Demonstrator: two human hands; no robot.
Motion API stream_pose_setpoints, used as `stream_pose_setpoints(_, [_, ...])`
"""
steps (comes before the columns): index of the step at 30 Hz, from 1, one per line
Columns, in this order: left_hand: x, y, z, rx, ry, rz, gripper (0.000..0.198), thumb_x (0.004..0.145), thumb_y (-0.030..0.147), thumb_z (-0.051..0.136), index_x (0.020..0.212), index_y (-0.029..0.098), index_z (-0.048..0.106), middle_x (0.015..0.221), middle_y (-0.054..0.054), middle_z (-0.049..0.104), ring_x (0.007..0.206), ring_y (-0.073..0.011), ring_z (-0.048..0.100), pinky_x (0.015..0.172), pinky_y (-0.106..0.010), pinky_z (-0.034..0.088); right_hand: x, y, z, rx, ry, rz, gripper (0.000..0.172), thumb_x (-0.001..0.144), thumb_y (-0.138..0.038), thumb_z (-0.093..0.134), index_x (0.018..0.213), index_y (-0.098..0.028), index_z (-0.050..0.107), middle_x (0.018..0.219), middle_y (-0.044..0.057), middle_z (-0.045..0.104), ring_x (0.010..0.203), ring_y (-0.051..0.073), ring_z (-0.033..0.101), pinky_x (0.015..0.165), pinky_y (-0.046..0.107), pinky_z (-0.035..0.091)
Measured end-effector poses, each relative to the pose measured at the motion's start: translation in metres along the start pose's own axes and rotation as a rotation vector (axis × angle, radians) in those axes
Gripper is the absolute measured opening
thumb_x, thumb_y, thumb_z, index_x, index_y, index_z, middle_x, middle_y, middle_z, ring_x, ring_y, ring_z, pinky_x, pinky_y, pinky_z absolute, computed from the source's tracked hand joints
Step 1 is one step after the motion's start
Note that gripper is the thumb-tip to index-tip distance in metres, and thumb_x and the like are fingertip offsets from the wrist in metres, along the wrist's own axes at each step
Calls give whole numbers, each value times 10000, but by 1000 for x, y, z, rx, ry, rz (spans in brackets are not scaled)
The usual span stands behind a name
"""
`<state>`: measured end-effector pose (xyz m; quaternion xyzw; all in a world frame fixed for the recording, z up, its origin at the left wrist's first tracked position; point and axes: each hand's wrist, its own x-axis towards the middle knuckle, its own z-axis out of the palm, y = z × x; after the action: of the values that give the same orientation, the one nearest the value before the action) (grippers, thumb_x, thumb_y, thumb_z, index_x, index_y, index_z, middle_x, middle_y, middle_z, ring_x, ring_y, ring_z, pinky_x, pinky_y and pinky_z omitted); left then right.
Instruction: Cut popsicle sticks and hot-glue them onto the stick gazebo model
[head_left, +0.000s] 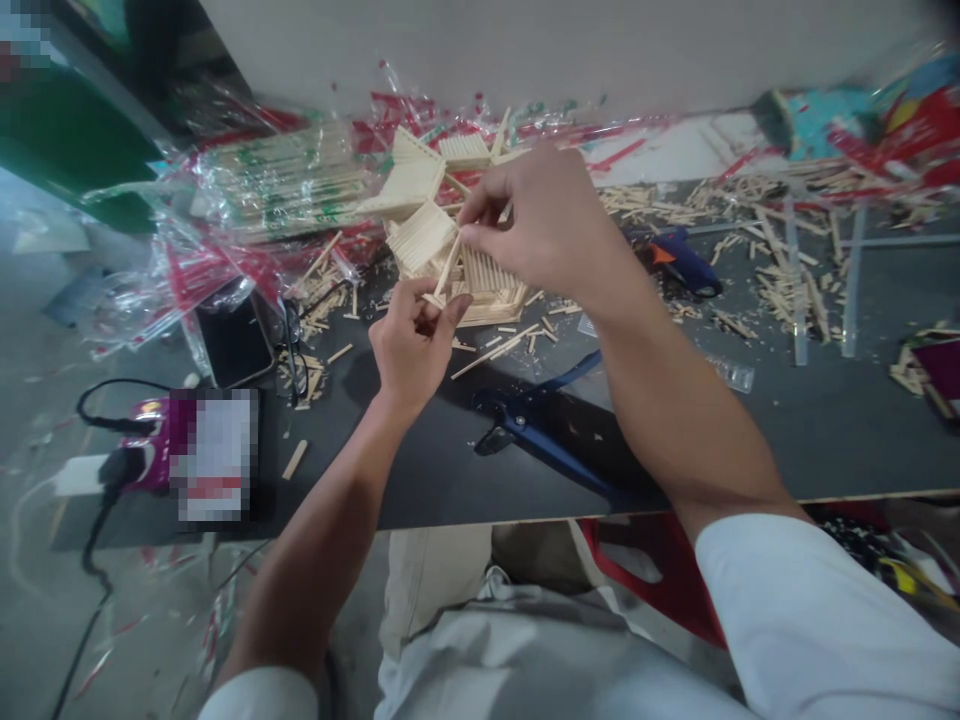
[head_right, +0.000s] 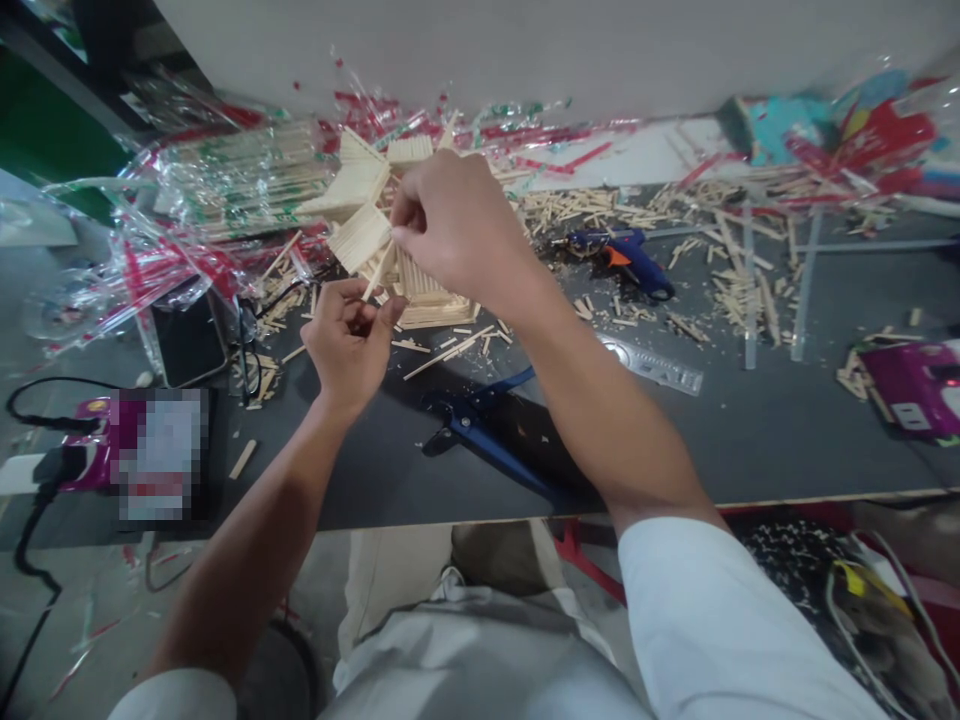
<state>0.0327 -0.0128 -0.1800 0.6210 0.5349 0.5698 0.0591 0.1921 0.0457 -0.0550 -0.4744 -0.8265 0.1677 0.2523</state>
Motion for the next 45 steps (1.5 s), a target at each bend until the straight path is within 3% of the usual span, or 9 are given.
stream_pose_setpoints(8, [1, 0, 3, -32, 7, 29, 234, 898, 414, 757, 959, 228, 628, 579, 90, 529, 479, -65, 488, 540, -216, 378, 0, 2, 3, -27, 0, -28, 111, 899, -180, 669, 853, -191, 769, 911, 86, 788, 849, 226, 710, 812, 375, 558])
stream_pose_setpoints(16, [1, 0, 3, 59, 9, 17, 337, 908, 548, 715, 951, 227, 620, 593, 76, 549, 498, -76, 494, 549, -220, 394, 0, 0, 2, -29, -20, -22, 122, 928, -181, 638, 860, -202, 737, 957, 76, 784, 897, 223, 711, 824, 355, 551])
stream_pose_setpoints(21, [1, 1, 4, 58, 3, 22, 303, 924, 511, 708, 961, 223, 624, 578, 82, 517, 482, -75, 478, 535, -219, 373, 1, 1, 3, -53, -35, -13, 109, 928, -193, 635, 877, -207, 731, 985, 85, 784, 954, 249, 715, 863, 373, 541])
stream_pose_setpoints(31, [0, -2, 5, 30, -4, 23, 231, 913, 424, 742, 962, 223, 640, 565, 87, 508, 474, -72, 475, 530, -220, 359, 2, 2, 1, 1, -18, 15, 166, 903, -215, 644, 752, -241, 708, 892, 52, 782, 884, 255, 714, 862, 391, 536])
stream_pose_setpoints(35, [-1, -4, 0, 17, -73, 28, 242, 919, 440, 731, 989, 216, 669, 555, 84, 531, 484, -70, 501, 548, -208, 396, 2, 5, -4, 0, 5, 15, 241, 930, -225, 614, 697, -236, 676, 804, 40, 752, 811, 223, 692, 834, 363, 517])
stream_pose_setpoints(39, [-3, -3, -4, -27, -79, 77, 195, 909, 392, 741, 967, 207, 714, 527, 95, 499, 466, -53, 451, 544, -197, 390, 1, 10, -9, 12, 47, -11, 215, 926, -195, 608, 730, -235, 688, 867, 37, 773, 821, 213, 699, 794, 343, 524])
stream_pose_setpoints(42, [-5, 4, -4, -102, -70, -23, 187, 901, 364, 742, 973, 191, 743, 512, 98, 479, 457, -45, 430, 527, -192, 383, 3, 19, -8, 34, 81, -54, 156, 911, -244, 654, 764, -240, 707, 851, 38, 778, 760, 220, 696, 773, 361, 545])
stream_pose_setpoints(45, [-8, 14, -4, -242, -127, -245, 274, 886, 409, 759, 1019, 170, 754, 508, 83, 533, 427, -44, 441, 465, -190, 364, 6, 27, -6, 71, 123, -145, 188, 915, -336, 692, 757, -235, 698, 790, 50, 761, 709, 222, 688, 756, 374, 555])
